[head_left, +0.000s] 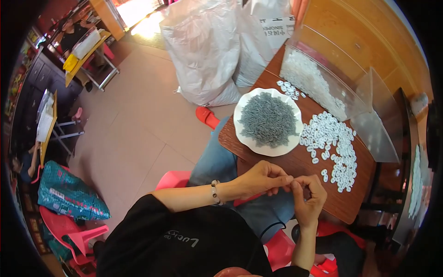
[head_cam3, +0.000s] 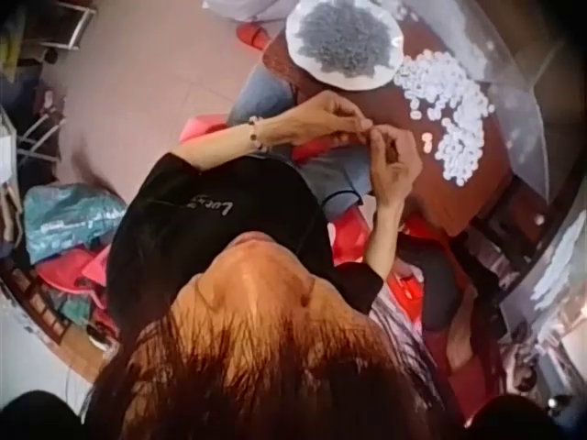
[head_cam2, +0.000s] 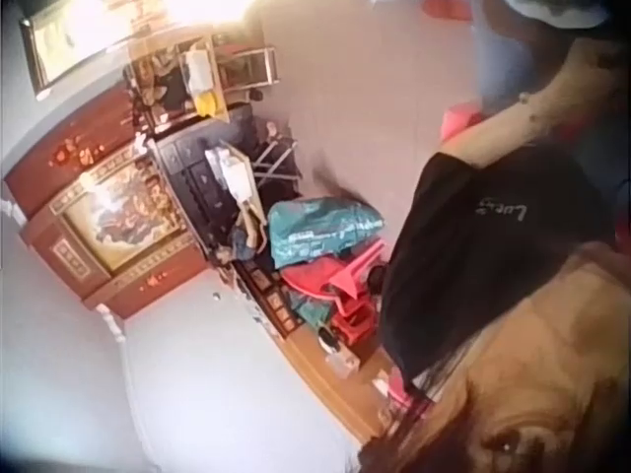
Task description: Manually assembling small white plastic fasteners by inserting grey metal loops into them.
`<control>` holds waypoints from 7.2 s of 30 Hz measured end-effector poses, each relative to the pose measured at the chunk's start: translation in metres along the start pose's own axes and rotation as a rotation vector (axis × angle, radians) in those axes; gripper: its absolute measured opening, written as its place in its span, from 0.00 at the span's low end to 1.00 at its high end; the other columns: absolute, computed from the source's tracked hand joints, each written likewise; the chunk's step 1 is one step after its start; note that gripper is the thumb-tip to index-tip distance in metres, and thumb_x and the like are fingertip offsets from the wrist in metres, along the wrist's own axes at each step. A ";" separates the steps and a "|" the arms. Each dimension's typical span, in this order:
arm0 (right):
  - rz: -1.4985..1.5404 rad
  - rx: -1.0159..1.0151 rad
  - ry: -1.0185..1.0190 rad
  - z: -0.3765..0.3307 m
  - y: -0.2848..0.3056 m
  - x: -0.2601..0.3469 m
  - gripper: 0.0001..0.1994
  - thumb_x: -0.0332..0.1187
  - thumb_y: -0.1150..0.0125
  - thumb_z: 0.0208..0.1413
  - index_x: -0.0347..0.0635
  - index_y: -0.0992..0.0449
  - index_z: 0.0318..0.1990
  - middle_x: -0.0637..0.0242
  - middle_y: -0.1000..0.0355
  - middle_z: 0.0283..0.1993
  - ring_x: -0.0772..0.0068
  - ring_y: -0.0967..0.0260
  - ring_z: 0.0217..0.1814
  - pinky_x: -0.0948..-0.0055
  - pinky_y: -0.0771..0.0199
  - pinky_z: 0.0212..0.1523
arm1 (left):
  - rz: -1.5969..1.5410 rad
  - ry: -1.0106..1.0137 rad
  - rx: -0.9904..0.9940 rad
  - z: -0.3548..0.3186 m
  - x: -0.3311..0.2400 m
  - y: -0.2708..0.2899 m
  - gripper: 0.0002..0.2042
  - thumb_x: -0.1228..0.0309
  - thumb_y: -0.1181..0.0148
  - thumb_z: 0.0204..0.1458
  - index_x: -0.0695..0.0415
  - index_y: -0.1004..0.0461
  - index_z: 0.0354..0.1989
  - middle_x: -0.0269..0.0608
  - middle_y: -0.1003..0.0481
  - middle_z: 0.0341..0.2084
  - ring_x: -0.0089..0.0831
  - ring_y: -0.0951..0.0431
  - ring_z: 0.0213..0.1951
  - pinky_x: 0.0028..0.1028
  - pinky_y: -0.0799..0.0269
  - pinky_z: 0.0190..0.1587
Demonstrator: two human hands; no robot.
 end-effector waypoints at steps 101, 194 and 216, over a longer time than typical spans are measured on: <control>0.345 -0.148 -0.418 -0.060 0.010 -0.047 0.02 0.24 0.39 0.54 0.35 0.26 0.32 0.72 0.28 0.26 0.90 0.37 0.27 0.87 0.39 0.28 | 0.225 -0.171 -0.131 0.006 0.019 -0.021 0.08 0.73 0.41 0.55 0.67 0.25 0.36 0.37 0.22 0.29 0.18 0.25 0.33 0.19 0.28 0.38; 0.186 -0.398 -0.050 -0.066 0.038 -0.031 0.04 0.21 0.35 0.46 0.36 0.25 0.29 0.60 0.22 0.35 0.68 0.27 0.33 0.74 0.28 0.35 | -0.206 -0.012 -0.137 0.026 0.038 -0.038 0.10 0.70 0.39 0.54 0.65 0.23 0.40 0.38 0.22 0.31 0.18 0.26 0.27 0.18 0.30 0.31; 0.624 -0.296 -0.315 -0.072 0.022 -0.051 0.02 0.22 0.44 0.56 0.35 0.29 0.36 0.60 0.25 0.42 0.86 0.36 0.36 0.84 0.36 0.39 | 0.304 -0.355 -0.194 0.019 0.012 -0.038 0.08 0.72 0.48 0.60 0.63 0.27 0.32 0.30 0.30 0.22 0.15 0.33 0.26 0.17 0.35 0.30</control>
Point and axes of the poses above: each hand's wrist, its own z-axis towards the middle knuckle, its own y-axis out of the back of the hand, x = y × z, the point moved 8 cm from there along z, towards the middle knuckle
